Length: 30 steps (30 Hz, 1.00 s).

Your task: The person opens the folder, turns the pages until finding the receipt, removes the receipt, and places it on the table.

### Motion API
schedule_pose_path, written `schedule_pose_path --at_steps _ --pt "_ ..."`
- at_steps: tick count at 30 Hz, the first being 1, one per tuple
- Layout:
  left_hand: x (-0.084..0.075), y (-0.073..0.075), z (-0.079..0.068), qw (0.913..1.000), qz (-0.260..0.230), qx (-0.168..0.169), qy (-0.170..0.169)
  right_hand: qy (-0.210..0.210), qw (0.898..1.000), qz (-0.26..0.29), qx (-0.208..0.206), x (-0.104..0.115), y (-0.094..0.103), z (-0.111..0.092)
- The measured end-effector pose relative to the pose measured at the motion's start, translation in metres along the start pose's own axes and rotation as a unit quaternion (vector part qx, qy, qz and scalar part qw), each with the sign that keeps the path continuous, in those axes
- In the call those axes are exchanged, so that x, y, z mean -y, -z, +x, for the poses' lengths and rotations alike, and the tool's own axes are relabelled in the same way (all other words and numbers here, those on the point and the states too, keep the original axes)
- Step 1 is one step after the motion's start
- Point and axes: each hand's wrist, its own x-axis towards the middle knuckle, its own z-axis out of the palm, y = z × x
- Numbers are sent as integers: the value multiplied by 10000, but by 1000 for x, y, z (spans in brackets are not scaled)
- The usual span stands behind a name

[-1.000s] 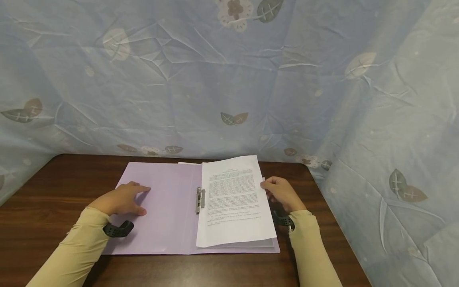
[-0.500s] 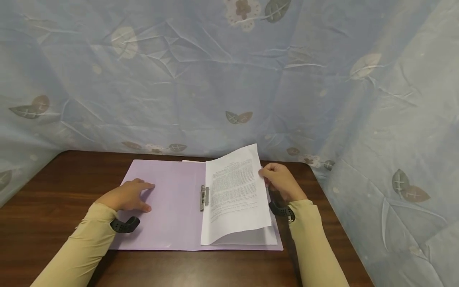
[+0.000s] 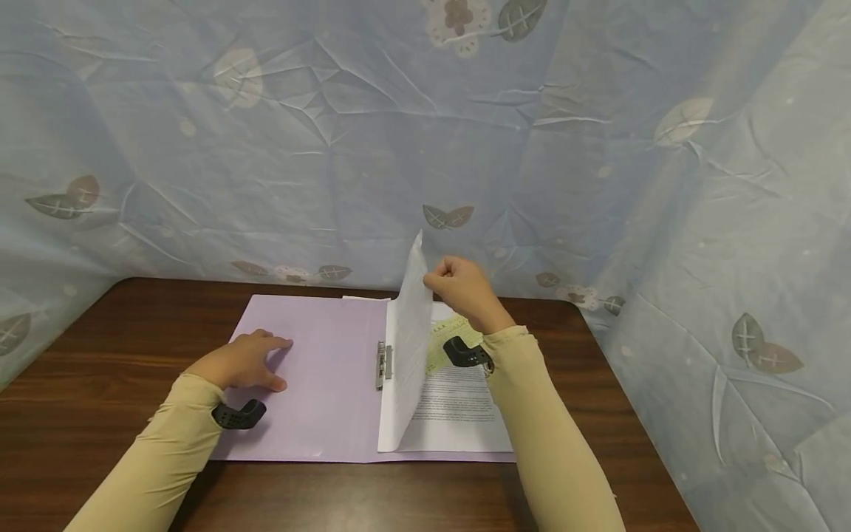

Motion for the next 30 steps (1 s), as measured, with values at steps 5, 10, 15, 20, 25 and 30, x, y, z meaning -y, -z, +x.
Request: schedule_pose_path --at_steps 5,10,15,20,25,30 --pt "-2 1 -1 10000 -63 22 52 392 9991 -123 50 26 -34 8" --pt "-4 0 -1 10000 43 8 79 670 9968 -378 212 45 -68 10" --pt "-4 0 -1 9998 60 0 168 628 9930 -986 171 60 -100 13" --pt "-2 -1 0 9998 64 -17 164 605 9902 -1261 22 65 -128 16" --pt "-6 -5 3 10000 19 -60 78 821 9802 -1794 -159 49 -143 17" --pt "-9 -5 6 9999 100 -125 -45 892 9675 -2355 229 16 -137 13"
